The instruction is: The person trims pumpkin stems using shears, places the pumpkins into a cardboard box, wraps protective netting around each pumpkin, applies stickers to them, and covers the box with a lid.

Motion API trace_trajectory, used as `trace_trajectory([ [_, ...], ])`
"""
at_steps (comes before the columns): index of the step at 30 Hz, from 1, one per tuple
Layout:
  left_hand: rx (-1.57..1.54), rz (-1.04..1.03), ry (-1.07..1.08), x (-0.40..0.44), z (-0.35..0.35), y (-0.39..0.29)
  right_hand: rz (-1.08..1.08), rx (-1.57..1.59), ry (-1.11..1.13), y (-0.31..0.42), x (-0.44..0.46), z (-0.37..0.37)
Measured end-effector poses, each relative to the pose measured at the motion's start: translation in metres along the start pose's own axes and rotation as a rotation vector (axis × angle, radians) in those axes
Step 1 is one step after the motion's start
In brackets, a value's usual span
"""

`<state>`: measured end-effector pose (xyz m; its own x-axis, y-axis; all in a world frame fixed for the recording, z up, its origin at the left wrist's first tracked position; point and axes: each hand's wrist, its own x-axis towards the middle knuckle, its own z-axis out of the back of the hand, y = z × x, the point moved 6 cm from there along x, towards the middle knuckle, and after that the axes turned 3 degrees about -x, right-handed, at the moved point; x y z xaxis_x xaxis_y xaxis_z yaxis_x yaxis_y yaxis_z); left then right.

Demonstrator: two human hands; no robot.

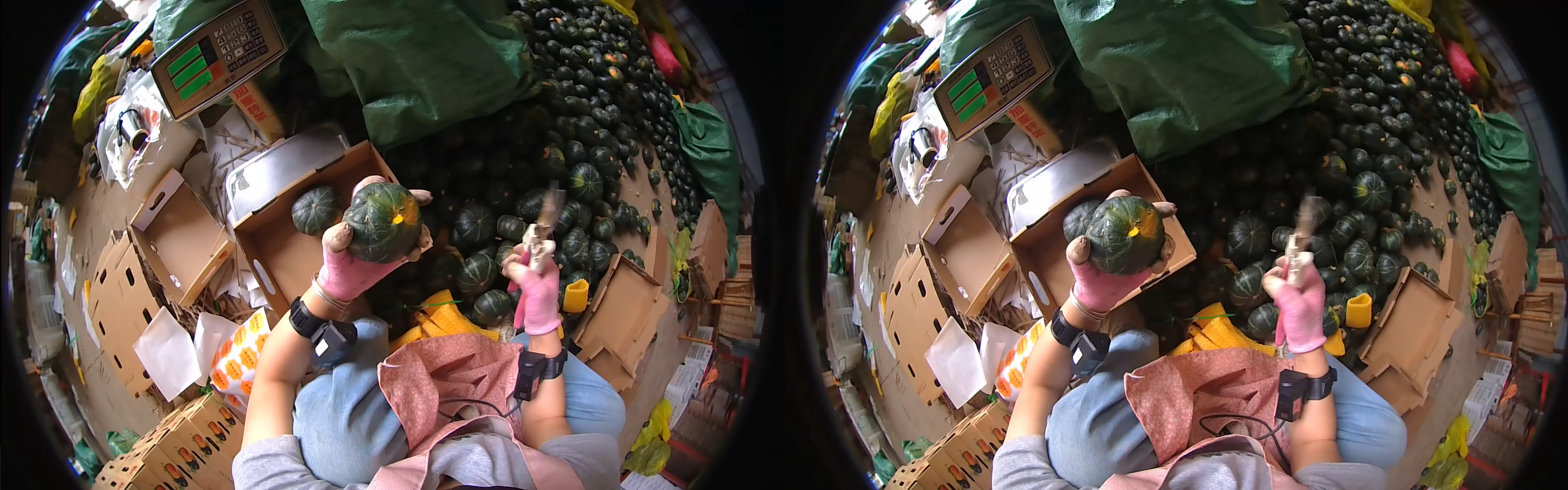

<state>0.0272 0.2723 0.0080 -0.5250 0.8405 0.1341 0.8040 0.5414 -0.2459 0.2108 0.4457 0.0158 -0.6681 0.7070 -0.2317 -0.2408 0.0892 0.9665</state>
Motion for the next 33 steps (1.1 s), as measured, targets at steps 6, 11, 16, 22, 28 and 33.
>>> trace_trajectory([
  [6, -0.037, 0.062, 0.019, -0.002, 0.002, 0.004, -0.502, 0.896, -0.048, -0.043, 0.003, 0.002],
  [11, 0.003, 0.092, -0.028, -0.002, 0.002, 0.004, -0.602, 0.982, -0.142, -0.061, -0.003, -0.002],
  [16, 0.005, 0.103, 0.005, 0.000, 0.006, 0.007, -0.586, 0.930, -0.117, -0.066, -0.002, -0.004],
  [22, 0.025, 0.102, -0.011, 0.001, 0.004, 0.012, -0.572, 0.898, -0.069, -0.069, -0.002, -0.011],
  [28, 0.037, 0.126, 0.015, -0.002, 0.005, 0.016, -0.587, 0.828, -0.068, -0.077, -0.008, -0.017],
  [33, 0.043, 0.127, 0.014, -0.003, 0.004, 0.017, -0.577, 0.806, -0.066, -0.078, -0.010, -0.020],
])
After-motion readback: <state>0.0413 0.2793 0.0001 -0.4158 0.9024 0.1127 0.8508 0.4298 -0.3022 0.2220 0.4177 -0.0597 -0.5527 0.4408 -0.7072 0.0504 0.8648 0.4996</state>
